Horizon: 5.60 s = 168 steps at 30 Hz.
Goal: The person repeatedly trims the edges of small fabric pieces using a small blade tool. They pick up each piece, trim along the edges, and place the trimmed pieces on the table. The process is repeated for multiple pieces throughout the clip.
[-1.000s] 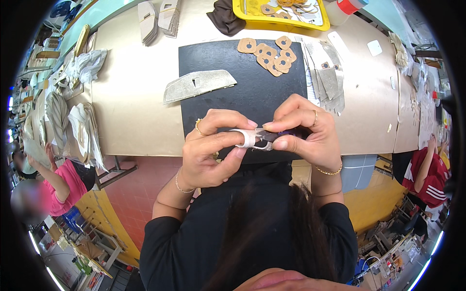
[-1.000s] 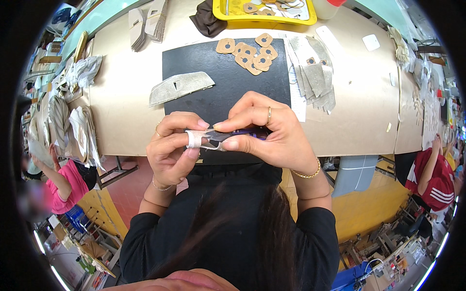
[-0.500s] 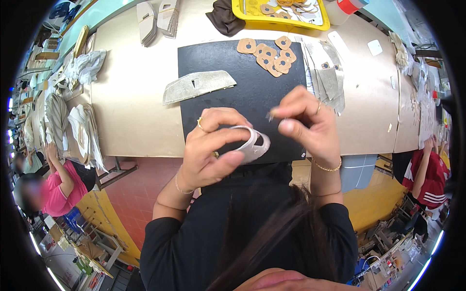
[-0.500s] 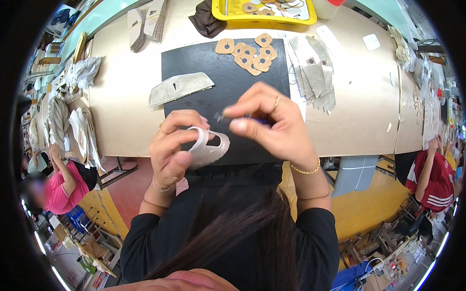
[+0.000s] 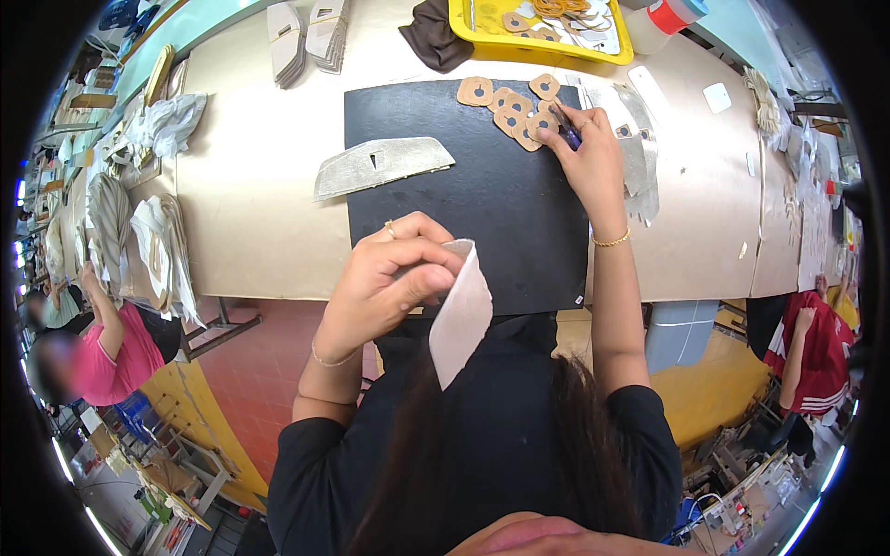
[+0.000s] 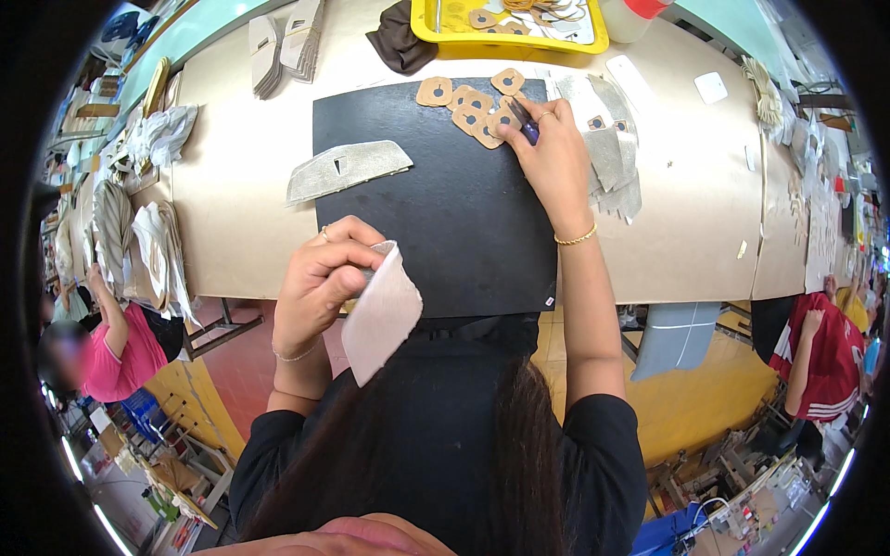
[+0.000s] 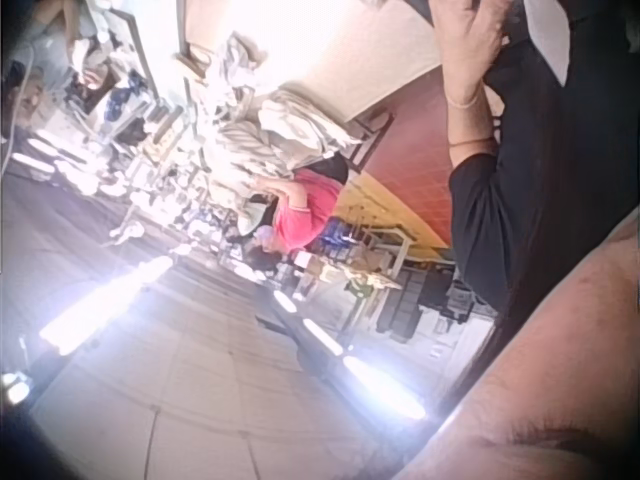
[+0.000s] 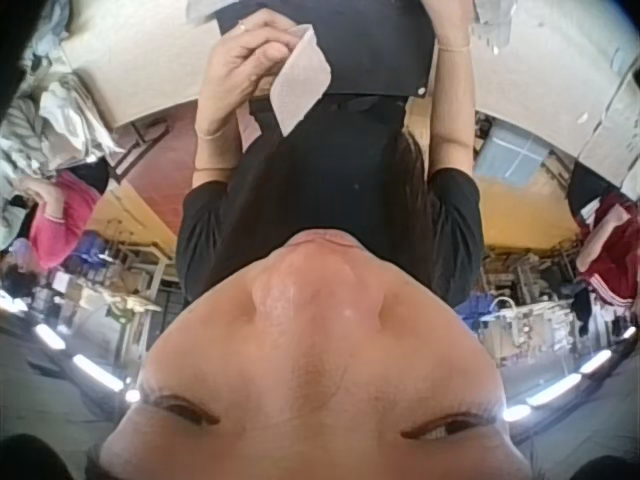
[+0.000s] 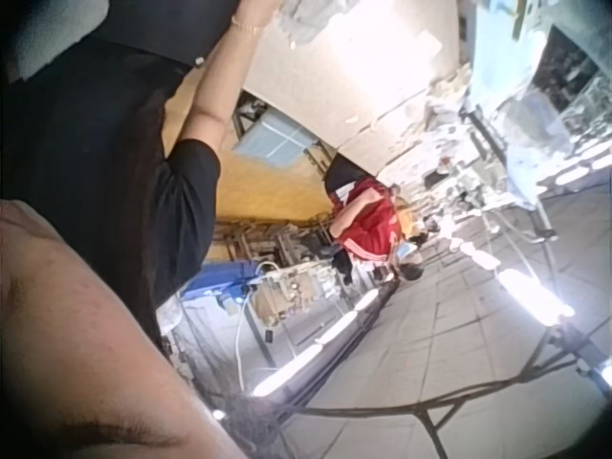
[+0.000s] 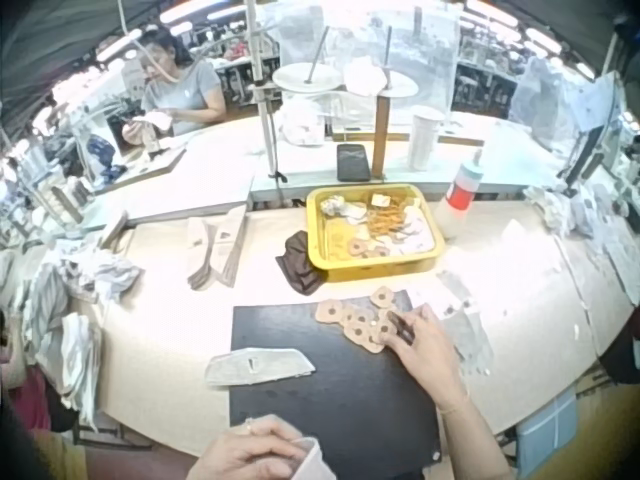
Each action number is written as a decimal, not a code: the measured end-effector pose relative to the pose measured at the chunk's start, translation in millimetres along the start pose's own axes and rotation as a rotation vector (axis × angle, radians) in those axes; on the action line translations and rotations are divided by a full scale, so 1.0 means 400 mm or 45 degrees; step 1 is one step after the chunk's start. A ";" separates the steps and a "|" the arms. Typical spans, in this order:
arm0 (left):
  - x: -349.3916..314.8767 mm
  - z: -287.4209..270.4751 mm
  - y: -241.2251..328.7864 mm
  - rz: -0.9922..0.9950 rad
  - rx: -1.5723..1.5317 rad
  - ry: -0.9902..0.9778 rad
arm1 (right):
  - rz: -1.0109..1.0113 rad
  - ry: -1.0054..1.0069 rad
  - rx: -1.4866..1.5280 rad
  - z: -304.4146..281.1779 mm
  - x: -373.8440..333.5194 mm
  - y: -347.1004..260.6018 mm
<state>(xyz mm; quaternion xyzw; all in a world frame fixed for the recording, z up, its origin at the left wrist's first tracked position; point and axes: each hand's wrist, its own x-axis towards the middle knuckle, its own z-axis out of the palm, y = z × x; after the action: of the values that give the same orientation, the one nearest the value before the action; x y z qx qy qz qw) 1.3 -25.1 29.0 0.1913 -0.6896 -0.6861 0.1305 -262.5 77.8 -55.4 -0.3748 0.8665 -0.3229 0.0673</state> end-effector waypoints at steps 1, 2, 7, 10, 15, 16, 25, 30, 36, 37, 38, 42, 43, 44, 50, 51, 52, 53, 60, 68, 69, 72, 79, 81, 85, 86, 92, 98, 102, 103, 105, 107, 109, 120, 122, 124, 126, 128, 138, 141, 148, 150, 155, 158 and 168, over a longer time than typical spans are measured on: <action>0.001 -0.002 0.000 0.003 0.009 0.011 | -0.014 0.012 -0.038 0.001 0.002 0.000; 0.003 -0.002 0.001 0.014 0.011 0.023 | 0.018 -0.013 -0.065 0.003 0.002 -0.001; 0.003 0.018 0.012 -0.210 -0.075 0.075 | -0.042 0.054 -0.084 0.015 -0.007 -0.005; 0.005 0.026 0.018 -0.303 -0.248 0.174 | -0.063 0.097 -0.027 0.026 -0.014 -0.006; 0.007 0.013 0.020 -0.378 -0.360 0.169 | 0.056 0.006 0.289 -0.005 -0.014 -0.012; 0.008 0.011 0.020 -0.379 -0.369 0.159 | 0.107 -0.032 0.345 -0.019 -0.016 -0.014; 0.015 0.011 0.023 -0.394 -0.348 0.053 | -0.054 -0.700 0.396 -0.028 -0.078 -0.071; 0.005 -0.002 0.005 -0.450 -0.194 -0.190 | -0.193 -0.600 0.210 -0.005 -0.109 -0.088; 0.011 -0.005 -0.055 -0.538 -0.183 -0.321 | 0.105 -0.665 0.648 -0.058 -0.129 -0.051; 0.015 -0.002 -0.067 -0.500 -0.191 -0.293 | 0.071 -0.686 0.738 -0.065 -0.139 -0.046; 0.021 0.004 -0.079 -0.461 -0.189 -0.264 | -0.063 -0.753 0.671 -0.072 -0.147 -0.041; 0.032 0.010 -0.111 -0.425 -0.130 -0.272 | 0.071 -1.065 0.711 -0.093 -0.205 -0.037; 0.032 0.011 -0.116 -0.417 -0.110 -0.283 | 0.144 -1.047 0.682 -0.092 -0.217 -0.038; 0.031 0.013 -0.120 -0.433 -0.109 -0.266 | 0.218 -1.027 0.653 -0.086 -0.229 -0.042; 0.018 0.026 -0.135 -0.454 -0.011 -0.194 | 0.417 -0.898 0.736 -0.067 -0.268 -0.045; 0.016 0.029 -0.138 -0.460 -0.019 -0.202 | 0.413 -0.911 0.704 -0.066 -0.268 -0.043; 0.014 0.031 -0.140 -0.467 -0.026 -0.206 | 0.421 -0.929 0.655 -0.066 -0.266 -0.042; 0.012 0.034 -0.143 -0.466 -0.030 -0.208 | 0.404 -0.947 0.661 -0.066 -0.263 -0.041; 0.000 0.037 -0.153 -0.452 -0.067 -0.202 | 0.381 -1.005 0.660 -0.063 -0.243 -0.046; -0.006 0.039 -0.156 -0.460 -0.080 -0.186 | 0.333 -0.675 0.526 -0.048 -0.228 -0.050; -0.006 0.039 -0.157 -0.463 -0.076 -0.193 | 0.291 -0.598 0.424 -0.047 -0.217 -0.051; -0.002 0.034 -0.161 -0.458 -0.107 -0.296 | 0.019 -0.463 0.230 -0.021 -0.188 -0.079; 0.013 0.044 -0.185 -0.429 -0.205 -0.445 | -0.060 -0.633 0.097 0.013 -0.128 -0.129; 0.022 0.048 -0.198 -0.437 -0.280 -0.494 | -0.104 -0.602 0.199 0.011 -0.090 -0.119; 0.050 0.036 -0.223 -0.482 -0.498 -0.576 | -0.058 -0.460 0.481 0.021 0.074 -0.086; 0.059 0.027 -0.229 -0.543 -0.597 -0.576 | 0.046 -0.412 0.601 0.033 0.130 -0.080; 0.078 0.008 -0.249 -0.621 -0.889 -0.519 | 0.048 -0.086 0.184 0.133 0.440 -0.052; 0.083 0.010 -0.253 -0.609 -0.939 -0.533 | 0.027 -0.185 -0.128 0.216 0.548 -0.049; 0.086 0.009 -0.252 -0.628 -0.915 -0.543 | -0.055 -0.249 -0.124 0.224 0.543 -0.056; 0.086 0.009 -0.252 -0.630 -0.909 -0.548 | -0.071 -0.187 -0.115 0.215 0.535 -0.057; 0.086 0.010 -0.249 -0.631 -0.904 -0.552 | -0.079 -0.073 -0.124 0.186 0.512 -0.058; 0.086 0.009 -0.246 -0.628 -0.886 -0.554 | -0.144 0.039 0.033 0.145 0.472 -0.059; 0.085 0.009 -0.244 -0.629 -0.867 -0.559 | -0.022 -0.054 0.308 0.093 0.429 -0.061; 0.084 0.008 -0.240 -0.602 -0.774 -0.587 | -0.386 -0.281 -0.355 0.092 0.157 -0.132; 0.082 0.011 -0.240 -0.578 -0.777 -0.583 | -0.389 -0.228 -0.452 0.103 0.137 -0.144; 0.080 0.012 -0.240 -0.580 -0.764 -0.577 | -0.415 -0.163 -0.482 0.113 0.121 -0.156; 0.080 0.014 -0.240 -0.580 -0.755 -0.577 | -0.407 -0.151 -0.462 0.115 0.109 -0.167; 0.079 0.013 -0.240 -0.581 -0.748 -0.570 | -0.429 -0.212 -0.154 0.094 0.101 -0.170; 0.076 0.014 -0.239 -0.583 -0.789 -0.564 | -0.146 -0.772 0.648 -0.048 0.007 -0.117; 0.075 0.014 -0.238 -0.590 -0.785 -0.554 | -0.105 -0.731 0.536 -0.047 -0.017 -0.090; 0.071 0.013 -0.229 -0.591 -0.728 -0.595 | -0.136 -0.949 0.143 -0.056 -0.022 -0.094; 0.071 0.012 -0.225 -0.595 -0.688 -0.627 | -0.393 -1.011 -0.038 -0.044 -0.022 -0.108; 0.065 0.021 -0.219 -0.610 -0.615 -0.611 | -0.697 -0.840 0.024 -0.006 -0.040 -0.122; 0.054 0.025 -0.217 -0.583 -0.589 -0.582 | -0.582 -0.628 0.219 -0.010 -0.049 -0.103; 0.045 0.023 -0.179 -0.514 -0.510 -0.326 | 0.057 -0.848 0.859 -0.082 -0.182 -0.003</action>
<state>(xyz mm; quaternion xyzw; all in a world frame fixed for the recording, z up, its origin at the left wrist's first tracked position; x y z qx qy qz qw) -13.0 -23.8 -44.0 0.2066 -0.4998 -0.8389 -0.0613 -222.0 144.4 -38.1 -0.3963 0.6522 -0.4470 0.4666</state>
